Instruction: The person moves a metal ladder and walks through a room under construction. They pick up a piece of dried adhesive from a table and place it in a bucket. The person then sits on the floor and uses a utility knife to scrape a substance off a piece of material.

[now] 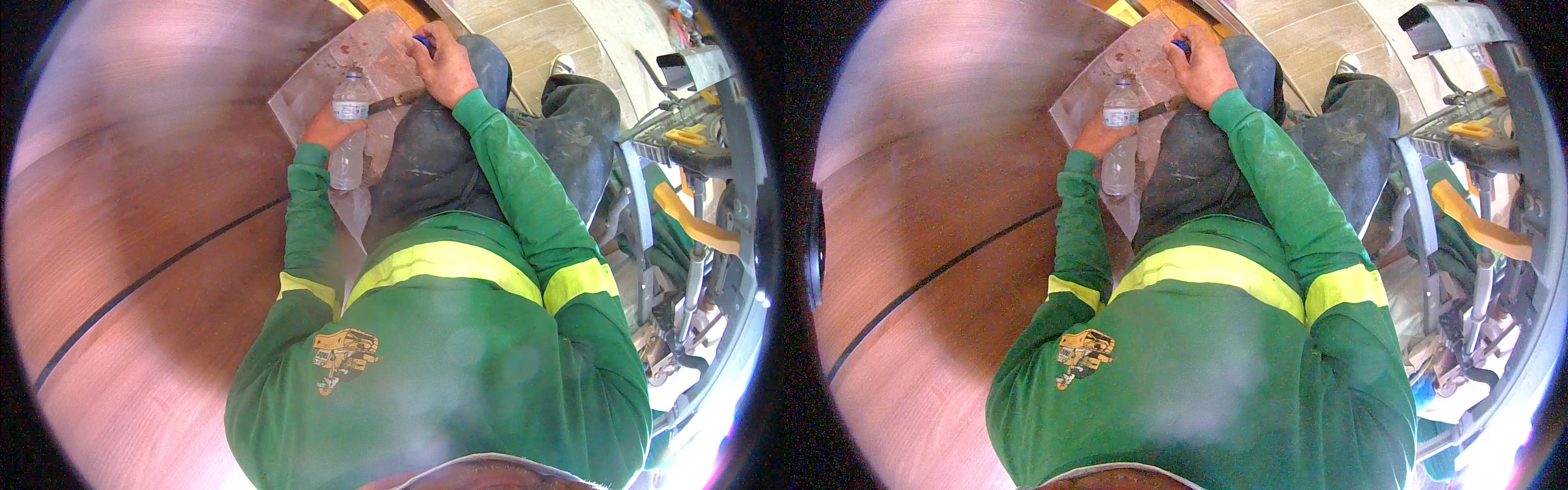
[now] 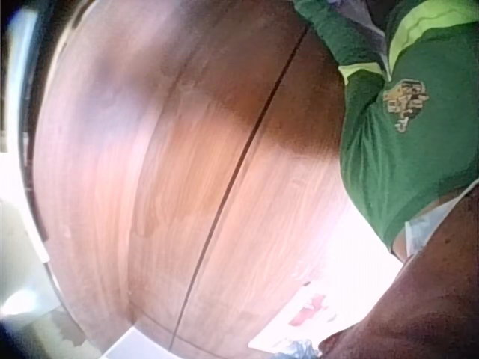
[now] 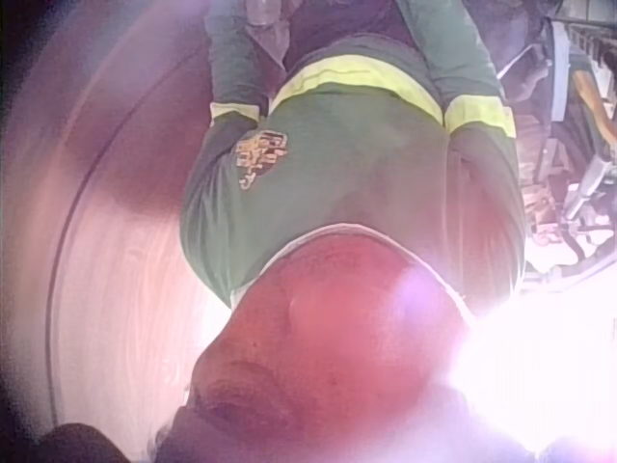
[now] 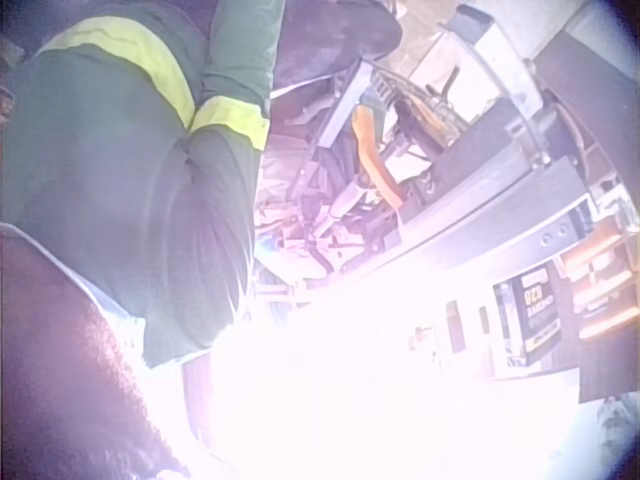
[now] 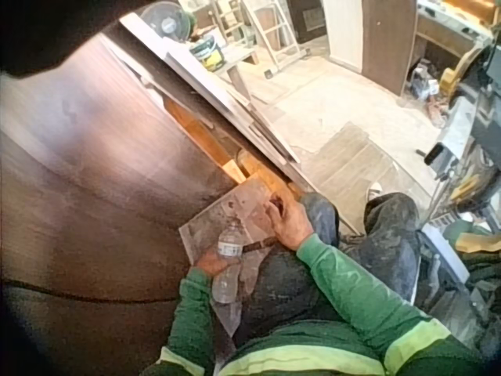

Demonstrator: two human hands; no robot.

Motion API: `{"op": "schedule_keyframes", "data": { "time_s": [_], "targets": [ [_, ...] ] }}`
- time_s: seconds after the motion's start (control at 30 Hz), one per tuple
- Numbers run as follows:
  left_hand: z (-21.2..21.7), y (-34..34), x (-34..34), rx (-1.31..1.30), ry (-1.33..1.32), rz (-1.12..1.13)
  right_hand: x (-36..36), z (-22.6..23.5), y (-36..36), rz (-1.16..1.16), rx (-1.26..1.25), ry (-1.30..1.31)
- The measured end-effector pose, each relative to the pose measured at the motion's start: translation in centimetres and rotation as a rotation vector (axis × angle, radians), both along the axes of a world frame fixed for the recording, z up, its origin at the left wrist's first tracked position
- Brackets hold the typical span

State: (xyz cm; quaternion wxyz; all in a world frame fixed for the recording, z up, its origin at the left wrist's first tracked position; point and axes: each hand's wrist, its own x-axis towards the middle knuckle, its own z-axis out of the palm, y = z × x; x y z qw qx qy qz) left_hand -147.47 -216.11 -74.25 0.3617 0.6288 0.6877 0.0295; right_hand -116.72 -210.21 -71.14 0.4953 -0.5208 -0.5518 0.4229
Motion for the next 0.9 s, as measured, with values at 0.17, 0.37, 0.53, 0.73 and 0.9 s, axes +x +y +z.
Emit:
{"op": "schedule_keyframes", "data": {
  "time_s": [0.17,0.37,0.53,0.73,0.9],
  "targets": [
    [0.0,-0.3,-0.3,-0.003,-0.040,0.011,-0.3,0.1,-0.1,0.009,0.016,-0.008],
    [4.2,-0.1,3.1,-0.035,-0.031,0.045,0.4,-0.1,0.0,-0.014,0.003,-0.019],
    [1.5,-0.1,1.1,-0.037,-0.049,0.030,0.1,0.4,-0.1,-0.011,0.016,-0.038],
    [-0.1,0.1,0.3,-0.023,-0.036,-0.005,0.2,0.2,-0.1,-0.019,0.036,-0.054],
    [0.8,-0.1,1.0,-0.013,-0.051,0.023,0.2,-0.4,0.1,-0.018,0.041,-0.040]
  ]
}}
